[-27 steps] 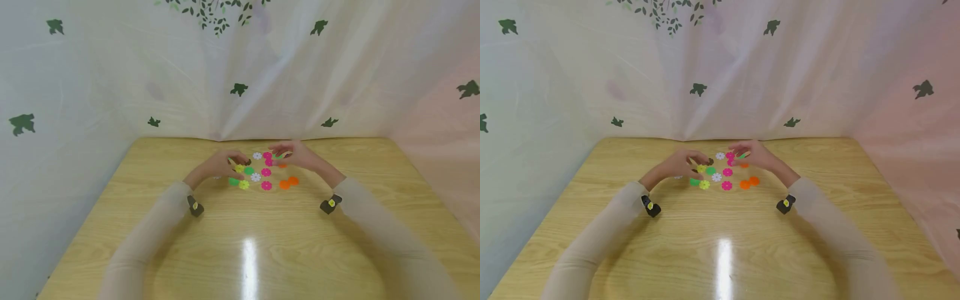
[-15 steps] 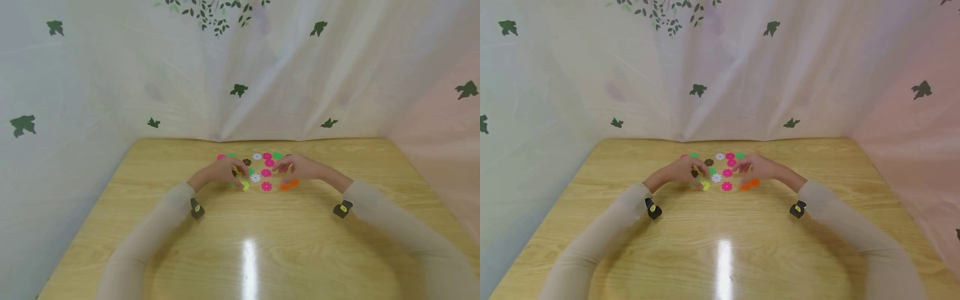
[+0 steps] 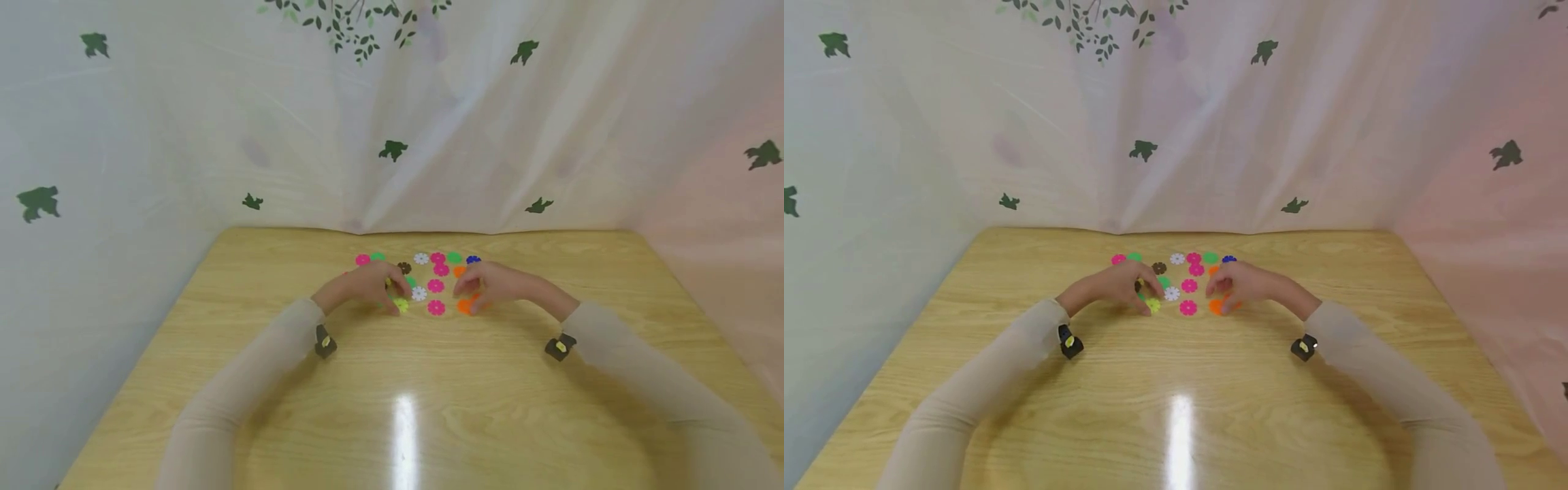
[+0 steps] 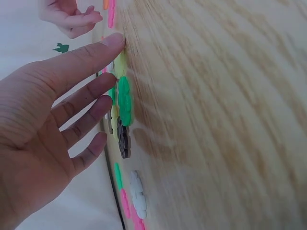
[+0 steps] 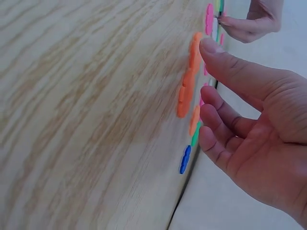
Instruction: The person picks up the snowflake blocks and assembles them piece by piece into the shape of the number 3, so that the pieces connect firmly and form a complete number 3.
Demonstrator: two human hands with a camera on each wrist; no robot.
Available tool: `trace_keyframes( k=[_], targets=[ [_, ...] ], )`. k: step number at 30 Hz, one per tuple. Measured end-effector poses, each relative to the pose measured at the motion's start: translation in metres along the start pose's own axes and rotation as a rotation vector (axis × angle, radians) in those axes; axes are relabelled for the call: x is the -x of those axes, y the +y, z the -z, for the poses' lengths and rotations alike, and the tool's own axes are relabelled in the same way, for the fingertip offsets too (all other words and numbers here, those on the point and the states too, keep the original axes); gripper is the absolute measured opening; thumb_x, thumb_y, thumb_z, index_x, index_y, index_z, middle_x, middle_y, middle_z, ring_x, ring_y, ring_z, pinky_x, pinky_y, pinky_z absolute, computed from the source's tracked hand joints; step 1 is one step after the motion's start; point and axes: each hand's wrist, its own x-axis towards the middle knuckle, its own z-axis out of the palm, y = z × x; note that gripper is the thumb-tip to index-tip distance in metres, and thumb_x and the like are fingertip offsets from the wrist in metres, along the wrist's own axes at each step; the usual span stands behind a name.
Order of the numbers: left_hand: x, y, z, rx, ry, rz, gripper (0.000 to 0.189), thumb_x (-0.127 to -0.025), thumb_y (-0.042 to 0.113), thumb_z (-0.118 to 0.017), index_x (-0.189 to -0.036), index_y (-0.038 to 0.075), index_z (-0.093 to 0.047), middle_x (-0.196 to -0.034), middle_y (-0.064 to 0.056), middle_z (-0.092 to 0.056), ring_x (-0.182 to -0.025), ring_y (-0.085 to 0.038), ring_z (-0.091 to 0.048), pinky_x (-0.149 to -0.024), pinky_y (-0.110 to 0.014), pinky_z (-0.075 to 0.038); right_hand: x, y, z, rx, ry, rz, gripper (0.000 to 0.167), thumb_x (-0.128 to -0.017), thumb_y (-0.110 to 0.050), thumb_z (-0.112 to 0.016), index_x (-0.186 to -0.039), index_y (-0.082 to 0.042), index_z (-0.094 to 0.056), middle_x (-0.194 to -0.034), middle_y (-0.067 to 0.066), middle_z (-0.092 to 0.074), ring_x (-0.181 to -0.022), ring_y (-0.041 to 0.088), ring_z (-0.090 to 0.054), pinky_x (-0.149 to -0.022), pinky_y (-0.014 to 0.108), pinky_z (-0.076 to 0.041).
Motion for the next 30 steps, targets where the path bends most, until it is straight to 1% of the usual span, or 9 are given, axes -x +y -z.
trace_keyframes(
  k=[2,8,13,17,20,23,26,28,30],
  targets=[
    [-0.001,0.000,0.000,-0.013,-0.006,-0.002,0.032,-0.077,0.016,-0.090,-0.107,0.015,-0.078,-0.109,0.002,-0.073,-0.100,-0.012,-0.063,-0.092,-0.024,-0.055,0.000,-0.002,-0.001,0.003,-0.005,0.003,0.032,-0.081,-0.010,-0.086,-0.110,-0.005,-0.074,-0.111,0.008,-0.070,-0.104,0.025,-0.064,-0.096,0.044,-0.056],
    [-0.007,-0.001,-0.001,-0.054,-0.026,-0.019,0.029,-0.078,0.019,-0.089,-0.105,0.017,-0.080,-0.107,0.004,-0.074,-0.101,-0.011,-0.064,-0.096,-0.026,-0.054,-0.002,-0.001,-0.003,0.018,0.000,-0.027,0.024,-0.081,-0.010,-0.086,-0.101,-0.006,-0.074,-0.104,0.007,-0.070,-0.095,0.018,-0.062,-0.087,0.032,-0.056],
    [-0.008,0.001,0.001,-0.050,-0.033,-0.012,0.024,-0.078,0.016,-0.089,-0.101,0.015,-0.080,-0.103,0.004,-0.076,-0.102,-0.011,-0.067,-0.099,-0.026,-0.055,-0.005,0.000,-0.002,-0.021,-0.002,0.009,0.023,-0.080,-0.006,-0.086,-0.098,-0.004,-0.071,-0.097,0.007,-0.070,-0.089,0.017,-0.060,-0.080,0.026,-0.055],
    [-0.008,0.001,0.001,-0.040,-0.033,-0.002,0.023,-0.078,0.015,-0.089,-0.098,0.014,-0.078,-0.101,0.004,-0.074,-0.099,-0.011,-0.066,-0.094,-0.024,-0.056,-0.009,0.000,-0.002,-0.087,-0.001,0.041,0.025,-0.079,0.000,-0.085,-0.097,-0.001,-0.067,-0.094,0.010,-0.069,-0.084,0.018,-0.059,-0.075,0.023,-0.053],
    [-0.008,-0.001,0.002,-0.016,-0.026,-0.015,0.023,-0.078,0.012,-0.089,-0.095,0.013,-0.074,-0.098,0.002,-0.071,-0.095,-0.013,-0.064,-0.088,-0.024,-0.057,-0.012,0.000,-0.001,-0.113,0.028,0.033,0.023,-0.081,0.003,-0.082,-0.096,-0.001,-0.066,-0.094,0.010,-0.068,-0.083,0.018,-0.058,-0.073,0.022,-0.052],
    [-0.009,-0.003,0.002,0.057,0.003,-0.002,0.020,-0.080,0.010,-0.086,-0.093,0.010,-0.071,-0.095,-0.001,-0.070,-0.090,-0.013,-0.063,-0.083,-0.024,-0.056,-0.014,-0.001,0.000,-0.108,0.071,0.026,0.018,-0.084,0.003,-0.079,-0.095,-0.002,-0.066,-0.091,0.009,-0.067,-0.082,0.018,-0.058,-0.072,0.023,-0.051],
    [-0.010,-0.006,0.003,0.128,0.069,0.038,0.015,-0.084,0.008,-0.084,-0.093,0.009,-0.072,-0.093,-0.003,-0.071,-0.086,-0.013,-0.064,-0.079,-0.023,-0.056,-0.017,0.000,0.001,-0.100,0.112,0.028,0.013,-0.086,0.004,-0.075,-0.093,-0.002,-0.066,-0.088,0.009,-0.067,-0.082,0.018,-0.059,-0.072,0.023,-0.052],
    [-0.011,-0.008,0.005,0.142,0.121,0.060,0.012,-0.085,0.010,-0.083,-0.093,0.009,-0.074,-0.092,-0.003,-0.072,-0.085,-0.013,-0.065,-0.077,-0.023,-0.057,-0.019,0.001,0.001,-0.100,0.134,0.031,0.011,-0.088,0.003,-0.074,-0.094,-0.001,-0.066,-0.088,0.009,-0.066,-0.082,0.019,-0.059,-0.073,0.024,-0.052],
    [-0.012,-0.009,0.008,0.121,0.175,0.067,0.011,-0.085,0.012,-0.083,-0.093,0.010,-0.075,-0.093,-0.002,-0.073,-0.085,-0.012,-0.066,-0.077,-0.023,-0.057,-0.020,0.001,0.001,-0.097,0.152,0.030,0.010,-0.090,0.002,-0.073,-0.098,-0.001,-0.067,-0.089,0.009,-0.066,-0.083,0.018,-0.059,-0.073,0.024,-0.052]
  ],
)
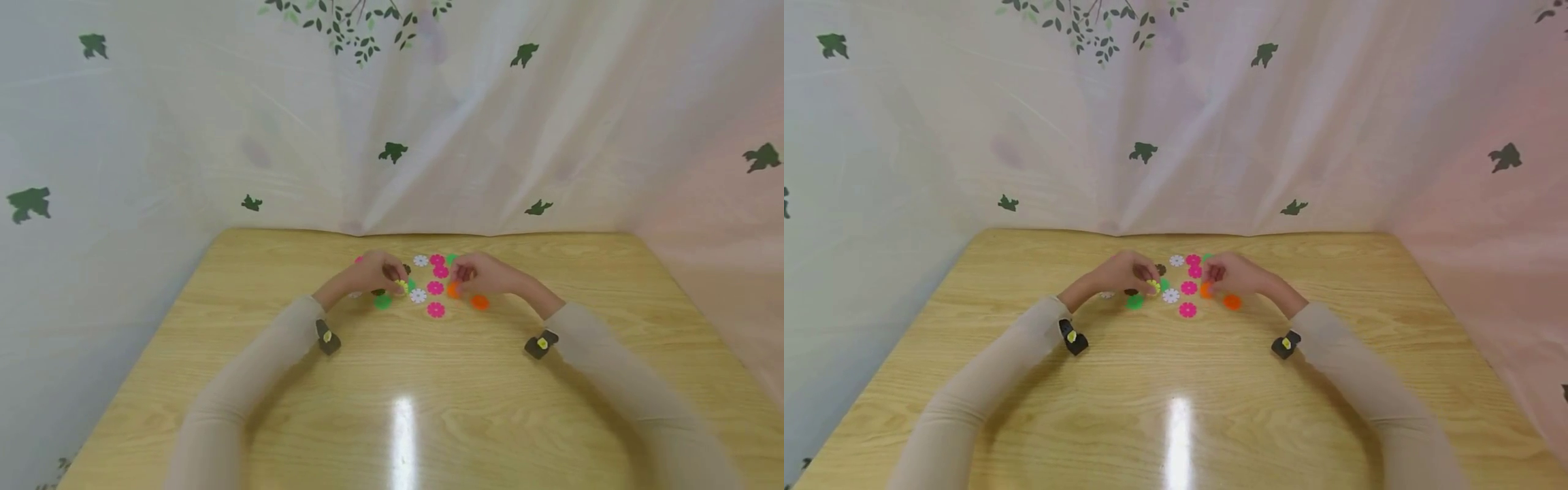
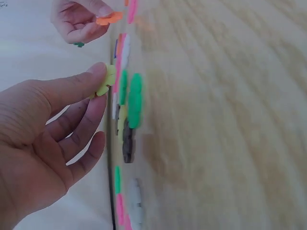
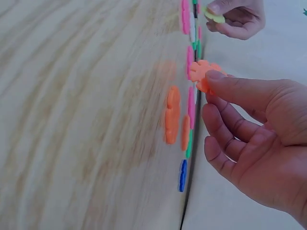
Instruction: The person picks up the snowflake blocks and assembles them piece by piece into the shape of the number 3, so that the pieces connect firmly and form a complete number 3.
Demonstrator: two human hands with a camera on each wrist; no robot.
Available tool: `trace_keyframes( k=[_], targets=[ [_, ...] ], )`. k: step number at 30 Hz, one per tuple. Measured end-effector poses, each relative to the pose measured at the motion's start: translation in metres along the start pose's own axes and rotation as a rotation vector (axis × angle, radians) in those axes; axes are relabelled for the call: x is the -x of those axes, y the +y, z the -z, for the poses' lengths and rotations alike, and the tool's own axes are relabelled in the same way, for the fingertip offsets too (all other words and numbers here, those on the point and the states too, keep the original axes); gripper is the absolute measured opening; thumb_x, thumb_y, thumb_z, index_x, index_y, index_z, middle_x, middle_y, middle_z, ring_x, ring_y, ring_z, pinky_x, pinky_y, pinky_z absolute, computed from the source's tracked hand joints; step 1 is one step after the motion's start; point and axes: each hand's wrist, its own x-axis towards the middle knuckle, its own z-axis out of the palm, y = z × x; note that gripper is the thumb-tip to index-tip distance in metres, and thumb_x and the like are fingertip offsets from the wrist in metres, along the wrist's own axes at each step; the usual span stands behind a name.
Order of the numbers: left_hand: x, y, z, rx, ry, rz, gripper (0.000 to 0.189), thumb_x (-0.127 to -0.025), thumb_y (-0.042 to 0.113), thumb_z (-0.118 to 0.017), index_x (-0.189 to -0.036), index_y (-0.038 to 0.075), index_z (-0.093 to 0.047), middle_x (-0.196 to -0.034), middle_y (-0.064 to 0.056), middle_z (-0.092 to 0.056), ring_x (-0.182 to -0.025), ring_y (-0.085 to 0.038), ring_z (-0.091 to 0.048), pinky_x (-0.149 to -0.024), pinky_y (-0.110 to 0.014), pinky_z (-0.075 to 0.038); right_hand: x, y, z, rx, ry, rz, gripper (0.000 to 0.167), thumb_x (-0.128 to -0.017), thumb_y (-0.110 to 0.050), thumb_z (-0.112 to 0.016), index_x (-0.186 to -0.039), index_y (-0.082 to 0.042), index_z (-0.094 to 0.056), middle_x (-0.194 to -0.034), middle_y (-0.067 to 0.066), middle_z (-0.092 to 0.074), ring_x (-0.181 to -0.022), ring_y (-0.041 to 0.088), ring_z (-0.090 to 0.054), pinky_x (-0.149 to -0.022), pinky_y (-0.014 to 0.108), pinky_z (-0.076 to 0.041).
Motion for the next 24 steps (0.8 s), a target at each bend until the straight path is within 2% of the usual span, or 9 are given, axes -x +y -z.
trace_keyframes(
  k=[4,6,10,13,17,21,24],
  targets=[
    [-0.001,0.002,0.012,-0.019,0.094,-0.016,0.015,-0.086,0.015,-0.083,-0.099,0.009,-0.077,-0.097,-0.005,-0.076,-0.086,-0.012,-0.068,-0.079,-0.024,-0.057,-0.004,0.000,0.003,0.010,0.036,0.026,0.013,-0.092,-0.001,-0.072,-0.105,0.000,-0.070,-0.088,0.009,-0.067,-0.080,0.017,-0.057,-0.070,0.023,-0.050],
    [0.000,0.004,0.019,0.009,0.137,-0.026,0.018,-0.087,0.014,-0.082,-0.102,0.006,-0.076,-0.099,-0.009,-0.076,-0.087,-0.013,-0.068,-0.082,-0.027,-0.059,-0.006,-0.001,0.006,-0.004,0.061,0.036,0.016,-0.092,-0.001,-0.071,-0.108,0.001,-0.072,-0.087,0.010,-0.066,-0.076,0.017,-0.055,-0.067,0.022,-0.048],
    [0.001,0.011,0.032,0.175,0.219,-0.027,0.019,-0.089,0.008,-0.079,-0.106,0.000,-0.075,-0.099,-0.014,-0.076,-0.088,-0.024,-0.072,-0.088,-0.047,-0.061,-0.011,-0.007,0.014,-0.036,0.122,0.053,0.020,-0.093,0.000,-0.070,-0.113,0.003,-0.073,-0.086,0.015,-0.068,-0.069,0.024,-0.054,-0.061,0.022,-0.046],
    [0.000,0.017,0.040,0.313,0.264,-0.019,0.019,-0.089,0.006,-0.078,-0.105,-0.002,-0.073,-0.094,-0.013,-0.076,-0.091,-0.038,-0.074,-0.092,-0.059,-0.058,-0.015,-0.014,0.019,-0.040,0.167,0.057,0.020,-0.094,-0.003,-0.070,-0.114,0.001,-0.073,-0.091,0.015,-0.070,-0.073,0.028,-0.057,-0.062,0.021,-0.047],
    [-0.003,0.024,0.045,0.412,0.304,0.000,0.019,-0.088,0.006,-0.079,-0.105,-0.002,-0.072,-0.091,-0.007,-0.075,-0.093,-0.040,-0.074,-0.093,-0.052,-0.060,-0.020,-0.024,0.024,-0.097,0.204,0.077,0.018,-0.096,-0.005,-0.069,-0.113,-0.001,-0.070,-0.098,0.015,-0.069,-0.083,0.028,-0.063,-0.071,0.024,-0.055],
    [-0.006,0.029,0.047,0.440,0.336,0.024,0.021,-0.087,0.009,-0.081,-0.104,0.000,-0.072,-0.090,-0.004,-0.075,-0.087,-0.026,-0.075,-0.087,-0.035,-0.062,-0.025,-0.033,0.027,-0.190,0.238,0.118,0.015,-0.096,-0.001,-0.067,-0.111,0.002,-0.066,-0.101,0.020,-0.068,-0.087,0.034,-0.066,-0.077,0.025,-0.059],
    [-0.008,0.032,0.046,0.441,0.355,0.037,0.022,-0.086,0.012,-0.082,-0.103,0.002,-0.071,-0.092,-0.004,-0.074,-0.087,-0.019,-0.074,-0.087,-0.032,-0.061,-0.030,-0.039,0.029,-0.251,0.273,0.120,0.015,-0.095,0.001,-0.068,-0.109,0.004,-0.063,-0.102,0.021,-0.066,-0.090,0.038,-0.066,-0.079,0.025,-0.060]
  ],
)
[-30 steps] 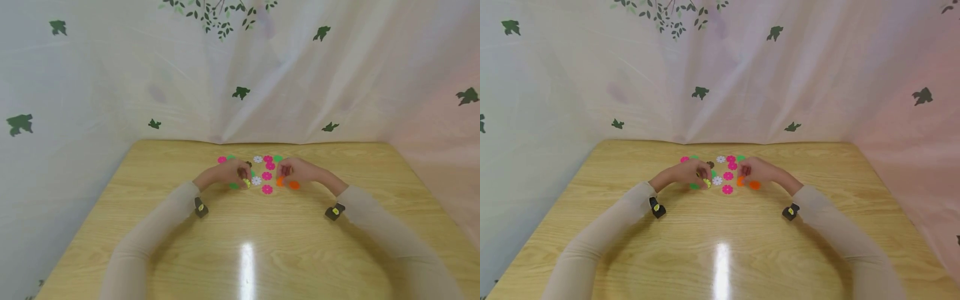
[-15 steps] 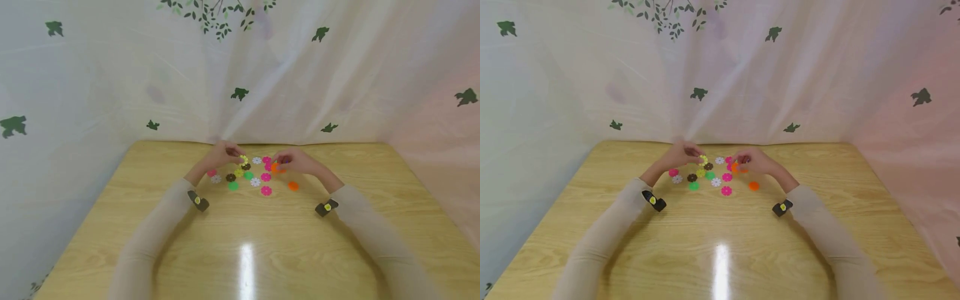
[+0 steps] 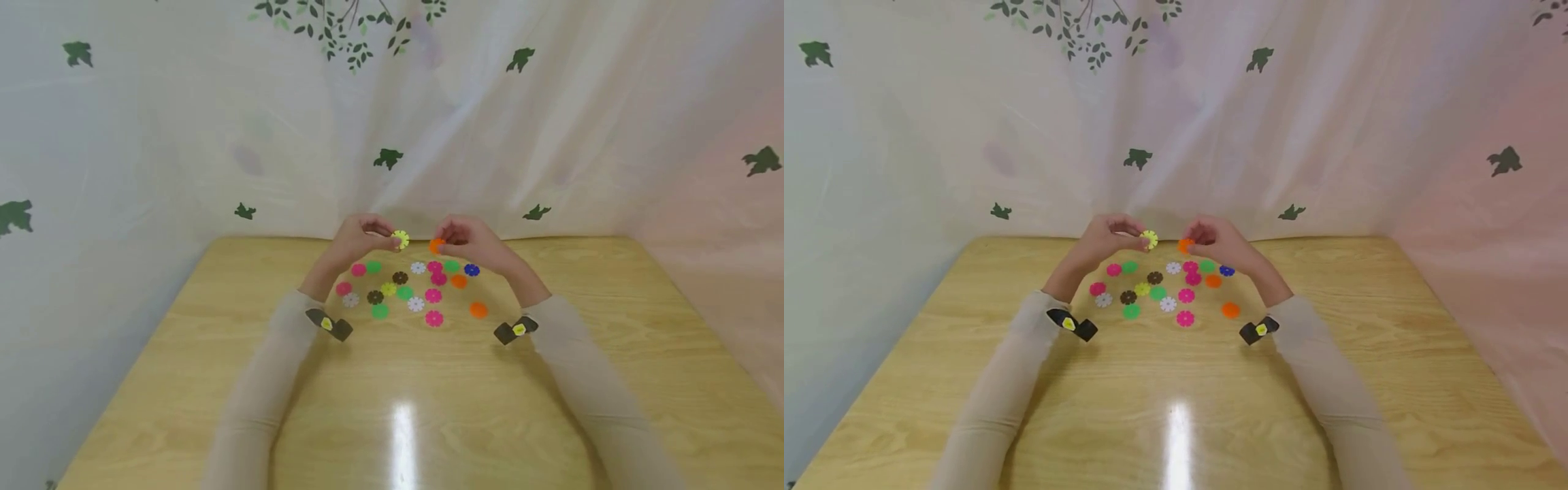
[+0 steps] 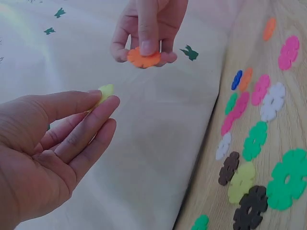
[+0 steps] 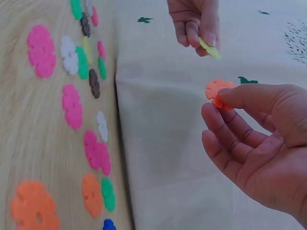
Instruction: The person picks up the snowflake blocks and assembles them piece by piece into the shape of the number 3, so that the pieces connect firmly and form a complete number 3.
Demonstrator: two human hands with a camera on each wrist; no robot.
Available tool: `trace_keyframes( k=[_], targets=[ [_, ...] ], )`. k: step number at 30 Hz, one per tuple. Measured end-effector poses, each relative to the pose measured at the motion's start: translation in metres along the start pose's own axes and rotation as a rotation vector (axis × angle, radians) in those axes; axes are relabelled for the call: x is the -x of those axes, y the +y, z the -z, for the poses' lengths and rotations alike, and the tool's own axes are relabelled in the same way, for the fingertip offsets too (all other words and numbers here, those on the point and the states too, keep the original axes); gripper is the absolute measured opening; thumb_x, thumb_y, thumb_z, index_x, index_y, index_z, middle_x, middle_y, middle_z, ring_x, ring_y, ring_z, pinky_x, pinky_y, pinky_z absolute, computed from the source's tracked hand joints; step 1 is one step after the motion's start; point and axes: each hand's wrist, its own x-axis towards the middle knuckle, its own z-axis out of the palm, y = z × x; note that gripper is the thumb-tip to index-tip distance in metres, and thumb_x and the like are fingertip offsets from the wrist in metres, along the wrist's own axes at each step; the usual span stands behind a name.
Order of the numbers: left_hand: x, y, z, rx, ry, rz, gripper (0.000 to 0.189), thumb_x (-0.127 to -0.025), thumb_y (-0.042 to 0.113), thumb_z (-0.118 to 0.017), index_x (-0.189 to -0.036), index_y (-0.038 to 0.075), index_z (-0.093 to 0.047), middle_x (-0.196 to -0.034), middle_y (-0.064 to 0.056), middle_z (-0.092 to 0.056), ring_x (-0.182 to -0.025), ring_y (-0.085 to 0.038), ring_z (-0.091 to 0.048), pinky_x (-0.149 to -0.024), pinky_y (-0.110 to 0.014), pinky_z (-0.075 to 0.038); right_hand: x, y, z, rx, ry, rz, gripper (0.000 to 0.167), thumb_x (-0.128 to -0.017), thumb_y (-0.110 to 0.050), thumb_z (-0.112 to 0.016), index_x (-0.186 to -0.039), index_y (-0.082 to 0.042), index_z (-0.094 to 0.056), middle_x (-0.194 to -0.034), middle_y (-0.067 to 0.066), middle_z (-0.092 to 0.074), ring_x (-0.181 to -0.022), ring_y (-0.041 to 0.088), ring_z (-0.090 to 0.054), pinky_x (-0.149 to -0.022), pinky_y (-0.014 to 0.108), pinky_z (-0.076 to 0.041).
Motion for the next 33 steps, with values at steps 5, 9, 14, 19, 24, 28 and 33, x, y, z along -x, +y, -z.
trace_keyframes(
  k=[5,9,14,19,24,28,33],
  targets=[
    [0.000,0.000,-0.009,-0.006,-0.004,0.012,0.022,-0.086,0.018,-0.083,-0.100,0.006,-0.070,-0.095,-0.006,-0.073,-0.092,-0.023,-0.074,-0.094,-0.042,-0.058,-0.003,-0.003,-0.004,-0.060,0.046,-0.002,0.017,-0.094,0.002,-0.069,-0.108,0.006,-0.060,-0.103,0.021,-0.066,-0.092,0.034,-0.069,-0.081,0.030,-0.063],
    [0.001,-0.002,-0.018,0.077,-0.043,0.014,0.020,-0.089,0.014,-0.079,-0.102,0.004,-0.068,-0.093,-0.006,-0.072,-0.097,-0.035,-0.073,-0.097,-0.039,-0.058,-0.002,-0.006,-0.007,-0.099,0.061,0.001,0.017,-0.094,0.004,-0.068,-0.108,0.008,-0.058,-0.101,0.021,-0.066,-0.091,0.027,-0.071,-0.082,0.029,-0.063],
    [0.004,-0.003,-0.023,0.172,-0.061,0.008,0.017,-0.092,0.007,-0.075,-0.104,0.000,-0.065,-0.089,-0.004,-0.072,-0.092,-0.032,-0.075,-0.096,-0.035,-0.060,-0.001,-0.009,-0.010,-0.118,0.081,0.001,0.017,-0.092,0.006,-0.068,-0.105,0.009,-0.058,-0.098,0.017,-0.067,-0.091,0.020,-0.071,-0.083,0.025,-0.062],
    [0.006,-0.002,-0.025,0.185,-0.042,0.031,0.016,-0.091,0.008,-0.076,-0.102,0.005,-0.064,-0.089,-0.001,-0.072,-0.086,-0.019,-0.075,-0.094,-0.034,-0.060,-0.001,-0.006,-0.012,-0.090,0.111,0.020,0.014,-0.092,0.005,-0.069,-0.103,0.006,-0.060,-0.097,0.009,-0.066,-0.089,0.021,-0.070,-0.080,0.021,-0.061],
    [0.006,0.000,-0.027,0.233,-0.043,0.020,0.013,-0.092,0.004,-0.074,-0.101,0.005,-0.065,-0.087,0.000,-0.072,-0.082,-0.016,-0.075,-0.100,-0.044,-0.058,0.000,-0.007,-0.014,-0.028,0.147,0.045,0.011,-0.093,-0.001,-0.071,-0.102,0.004,-0.065,-0.097,0.013,-0.067,-0.088,0.022,-0.068,-0.078,0.021,-0.060],
    [0.005,-0.001,-0.028,0.285,-0.051,0.017,0.012,-0.092,0.000,-0.072,-0.101,0.004,-0.065,-0.086,-0.002,-0.073,-0.079,-0.017,-0.076,-0.105,-0.057,-0.052,0.000,-0.008,-0.016,-0.023,0.156,0.053,0.011,-0.093,-0.003,-0.072,-0.102,0.003,-0.068,-0.099,0.012,-0.069,-0.090,0.017,-0.068,-0.082,0.021,-0.060],
    [0.004,-0.003,-0.028,0.317,-0.047,0.020,0.013,-0.093,-0.004,-0.070,-0.103,0.003,-0.066,-0.087,-0.004,-0.072,-0.077,-0.018,-0.075,-0.099,-0.059,-0.053,-0.001,-0.009,-0.018,-0.042,0.175,0.073,0.011,-0.092,-0.001,-0.073,-0.101,0.005,-0.071,-0.097,0.012,-0.071,-0.087,0.014,-0.068,-0.080,0.021,-0.061]
  ],
)
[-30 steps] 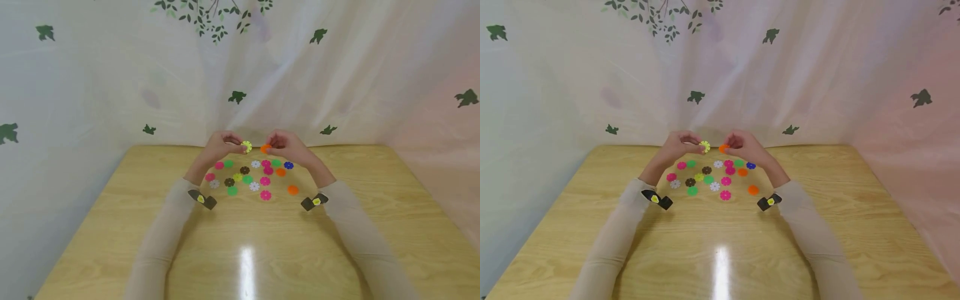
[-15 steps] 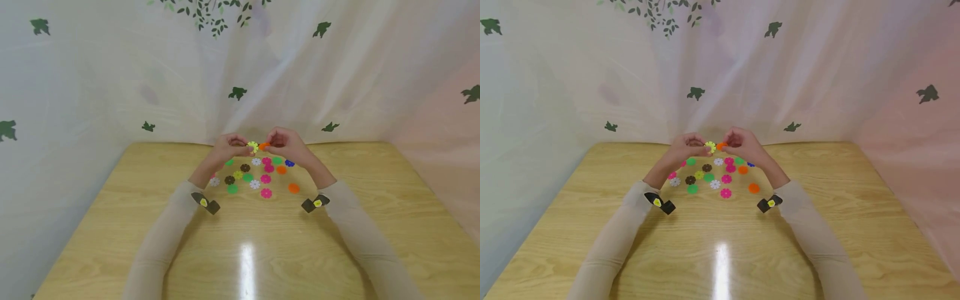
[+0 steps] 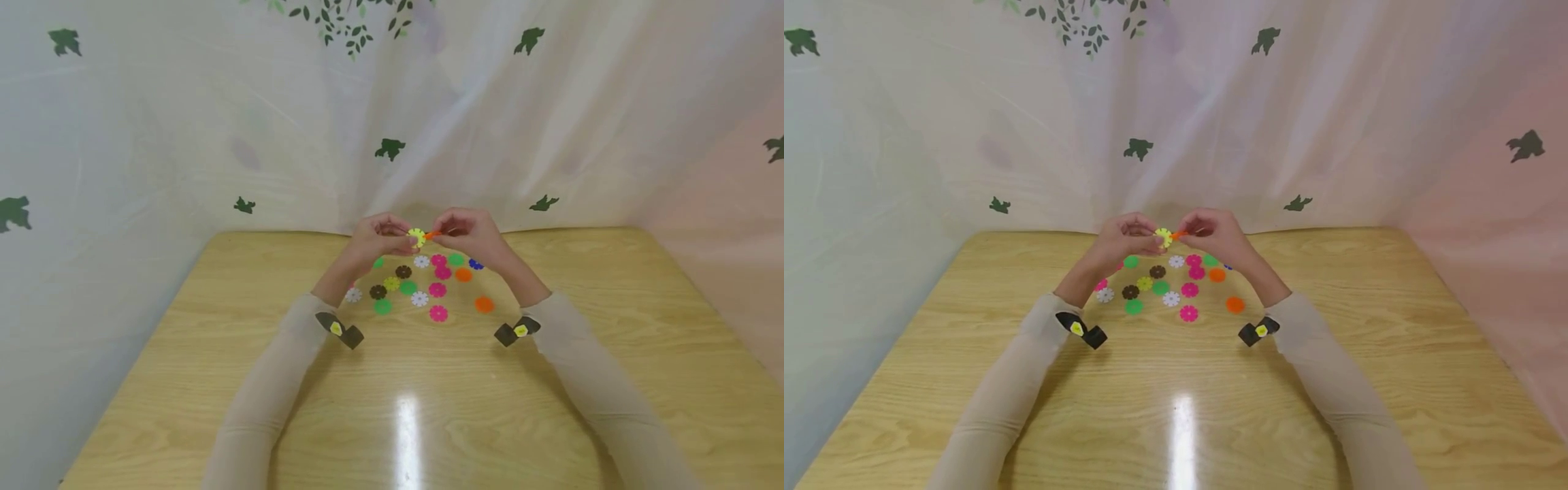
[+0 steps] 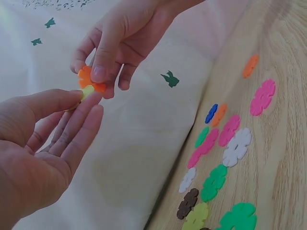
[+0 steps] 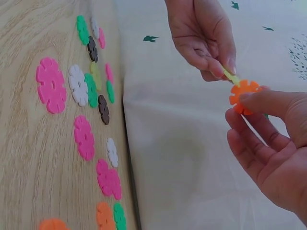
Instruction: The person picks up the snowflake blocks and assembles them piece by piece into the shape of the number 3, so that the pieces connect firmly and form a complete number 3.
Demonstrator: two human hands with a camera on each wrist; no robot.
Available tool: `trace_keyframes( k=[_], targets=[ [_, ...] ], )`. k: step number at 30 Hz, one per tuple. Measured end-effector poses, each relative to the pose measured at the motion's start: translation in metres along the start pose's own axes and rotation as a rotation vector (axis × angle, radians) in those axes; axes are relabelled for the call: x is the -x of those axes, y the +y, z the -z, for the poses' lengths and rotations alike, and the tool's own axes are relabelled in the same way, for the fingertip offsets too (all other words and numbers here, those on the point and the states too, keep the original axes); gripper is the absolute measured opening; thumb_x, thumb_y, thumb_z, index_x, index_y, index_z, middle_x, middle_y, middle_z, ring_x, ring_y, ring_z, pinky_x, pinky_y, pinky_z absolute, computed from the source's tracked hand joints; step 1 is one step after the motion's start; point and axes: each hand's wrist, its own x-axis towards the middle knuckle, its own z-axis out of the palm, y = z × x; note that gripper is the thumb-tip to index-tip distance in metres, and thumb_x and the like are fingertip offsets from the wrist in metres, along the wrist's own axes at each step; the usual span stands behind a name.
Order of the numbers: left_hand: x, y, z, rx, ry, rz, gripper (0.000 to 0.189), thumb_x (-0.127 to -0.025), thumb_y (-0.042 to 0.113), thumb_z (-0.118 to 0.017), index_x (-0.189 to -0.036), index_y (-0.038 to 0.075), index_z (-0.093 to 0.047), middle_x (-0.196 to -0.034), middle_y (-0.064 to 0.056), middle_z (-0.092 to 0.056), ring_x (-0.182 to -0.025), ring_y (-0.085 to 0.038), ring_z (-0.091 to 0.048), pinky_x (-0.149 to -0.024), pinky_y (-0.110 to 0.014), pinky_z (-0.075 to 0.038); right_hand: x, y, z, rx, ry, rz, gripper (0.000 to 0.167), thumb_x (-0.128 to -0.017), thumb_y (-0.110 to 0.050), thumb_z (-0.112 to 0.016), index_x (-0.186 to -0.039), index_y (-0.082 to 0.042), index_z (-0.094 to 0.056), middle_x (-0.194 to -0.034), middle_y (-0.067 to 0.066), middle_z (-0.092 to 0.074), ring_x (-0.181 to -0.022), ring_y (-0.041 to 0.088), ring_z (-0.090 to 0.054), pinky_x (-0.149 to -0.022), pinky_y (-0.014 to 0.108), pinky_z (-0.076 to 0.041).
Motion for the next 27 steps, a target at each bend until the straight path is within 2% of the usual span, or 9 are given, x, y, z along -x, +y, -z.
trace_keyframes(
  k=[5,10,16,22,27],
  targets=[
    [-0.0012,-0.0014,0.0004,0.043,-0.002,0.000,0.013,-0.092,-0.007,-0.069,-0.100,0.003,-0.069,-0.089,-0.005,-0.072,-0.076,-0.018,-0.075,-0.086,-0.045,-0.062,0.0007,0.0007,-0.0008,0.002,0.024,0.052,0.008,-0.090,0.001,-0.075,-0.096,0.005,-0.075,-0.092,0.014,-0.070,-0.081,0.015,-0.066,-0.077,0.021,-0.061],
    [-0.0030,-0.0014,0.0006,0.094,-0.007,0.018,0.019,-0.091,-0.010,-0.068,-0.091,0.009,-0.071,-0.088,-0.005,-0.073,-0.073,-0.016,-0.075,-0.076,-0.033,-0.065,0.0013,0.0016,-0.0006,-0.015,0.040,0.079,0.005,-0.087,0.003,-0.076,-0.093,0.004,-0.077,-0.086,0.006,-0.071,-0.077,0.016,-0.065,-0.074,0.022,-0.062],
    [-0.0035,0.0027,-0.0007,0.130,-0.025,0.033,0.028,-0.090,-0.014,-0.066,-0.083,0.012,-0.072,-0.084,-0.005,-0.074,-0.070,-0.017,-0.074,-0.072,-0.031,-0.065,0.0014,0.0006,-0.0018,-0.062,0.032,0.049,0.007,-0.087,0.004,-0.076,-0.093,0.006,-0.077,-0.083,-0.002,-0.071,-0.072,0.018,-0.064,-0.071,0.022,-0.062],
    [-0.0030,0.0044,-0.0024,0.156,-0.018,0.039,0.030,-0.090,-0.015,-0.065,-0.081,0.012,-0.072,-0.083,-0.005,-0.073,-0.069,-0.017,-0.074,-0.070,-0.029,-0.065,0.0012,0.0021,-0.0040,-0.060,0.053,0.045,0.008,-0.087,0.001,-0.078,-0.093,0.005,-0.077,-0.085,0.004,-0.073,-0.073,0.017,-0.066,-0.071,0.022,-0.062],
    [-0.0024,0.0015,-0.0037,0.160,-0.008,0.053,0.025,-0.091,-0.013,-0.065,-0.085,0.010,-0.070,-0.087,-0.006,-0.071,-0.072,-0.017,-0.074,-0.072,-0.028,-0.064,-0.0011,0.0076,-0.0061,-0.061,0.045,0.048,0.010,-0.088,-0.001,-0.077,-0.095,0.006,-0.076,-0.089,0.007,-0.073,-0.079,0.014,-0.068,-0.074,0.023,-0.062]
  ],
)
